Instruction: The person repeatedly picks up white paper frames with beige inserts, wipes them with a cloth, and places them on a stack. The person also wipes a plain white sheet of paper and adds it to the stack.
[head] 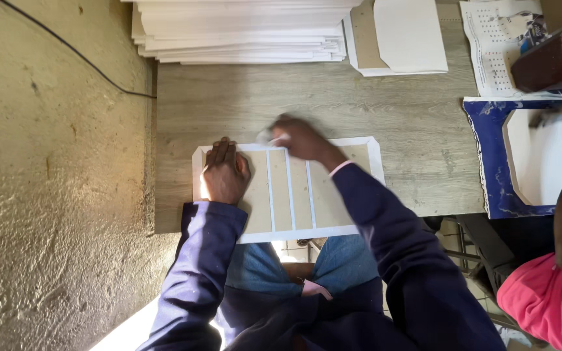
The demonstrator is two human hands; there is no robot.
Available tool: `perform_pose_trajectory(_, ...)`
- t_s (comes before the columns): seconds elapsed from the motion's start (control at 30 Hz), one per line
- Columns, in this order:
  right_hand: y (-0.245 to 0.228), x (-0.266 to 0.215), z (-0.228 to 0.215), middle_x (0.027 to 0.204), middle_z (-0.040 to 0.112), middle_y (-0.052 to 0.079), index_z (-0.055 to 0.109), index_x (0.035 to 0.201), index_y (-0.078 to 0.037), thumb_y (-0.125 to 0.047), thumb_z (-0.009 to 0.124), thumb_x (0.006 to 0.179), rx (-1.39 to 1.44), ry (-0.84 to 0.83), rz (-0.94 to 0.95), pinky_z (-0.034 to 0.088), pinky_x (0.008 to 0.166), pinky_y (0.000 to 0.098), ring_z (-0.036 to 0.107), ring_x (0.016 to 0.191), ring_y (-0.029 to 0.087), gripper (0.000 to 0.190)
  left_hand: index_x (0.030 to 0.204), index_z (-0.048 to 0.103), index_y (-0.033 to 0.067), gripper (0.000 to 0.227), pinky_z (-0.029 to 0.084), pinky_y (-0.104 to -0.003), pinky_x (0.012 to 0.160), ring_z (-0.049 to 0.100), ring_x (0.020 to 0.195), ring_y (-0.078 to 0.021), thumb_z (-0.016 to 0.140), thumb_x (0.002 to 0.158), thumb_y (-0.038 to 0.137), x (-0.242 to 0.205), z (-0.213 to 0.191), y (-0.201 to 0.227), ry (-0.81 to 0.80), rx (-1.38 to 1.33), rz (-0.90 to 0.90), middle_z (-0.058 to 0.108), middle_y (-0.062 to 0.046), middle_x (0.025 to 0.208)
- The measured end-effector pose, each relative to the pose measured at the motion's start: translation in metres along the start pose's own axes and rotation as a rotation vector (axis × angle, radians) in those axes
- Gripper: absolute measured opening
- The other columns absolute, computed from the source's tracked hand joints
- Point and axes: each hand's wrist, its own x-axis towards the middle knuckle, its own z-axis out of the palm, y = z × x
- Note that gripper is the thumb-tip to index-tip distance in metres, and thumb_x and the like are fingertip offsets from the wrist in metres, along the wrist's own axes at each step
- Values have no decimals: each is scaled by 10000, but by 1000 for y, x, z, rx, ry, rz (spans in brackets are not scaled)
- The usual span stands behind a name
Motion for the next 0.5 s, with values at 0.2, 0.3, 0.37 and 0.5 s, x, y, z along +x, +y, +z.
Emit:
perform_pose_trajectory(0.2, -4, 79, 16, 984, 685, 84, 745, 979, -141, -217, 876, 923, 168, -77, -90, 552, 936, 473, 723, 1011, 368, 161, 987, 850, 177, 258, 628, -333, 917, 804, 1001, -221, 711, 795, 280, -4, 17, -10, 94, 34, 17, 831, -38, 1035)
perform_pose_trajectory(0.3, -33, 116, 56, 949, 680, 81, 774, 925, -158, -260, 903, 891, 221, -192, -239, 554, 942, 458, 717, 996, 357, 168, 883, 839, 156, 250, 628, -295, 803, 804, 866, -220, 658, 786, 299, -17, 21, -12, 108, 57, 110, 822, -37, 892)
perform_pose_trajectory(0.37, -76, 131, 96, 970, 702, 124, 773, 961, -107, -203, 884, 876, 285, -189, -321, 559, 948, 492, 721, 993, 411, 170, 839, 820, 178, 224, 607, -359, 679, 762, 714, -264, 689, 773, 347, -41, 63, -27, 98, -114, 231, 757, -48, 746)
perform_pose_trajectory(0.5, -84, 122, 82, 1057, 708, 210, 745, 1023, -52, -130, 840, 904, 302, -184, -299, 542, 998, 556, 697, 1074, 496, 170, 830, 824, 172, 210, 593, -371, 636, 759, 703, -293, 705, 816, 345, -30, -3, -11, 7, -172, 229, 744, -66, 715)
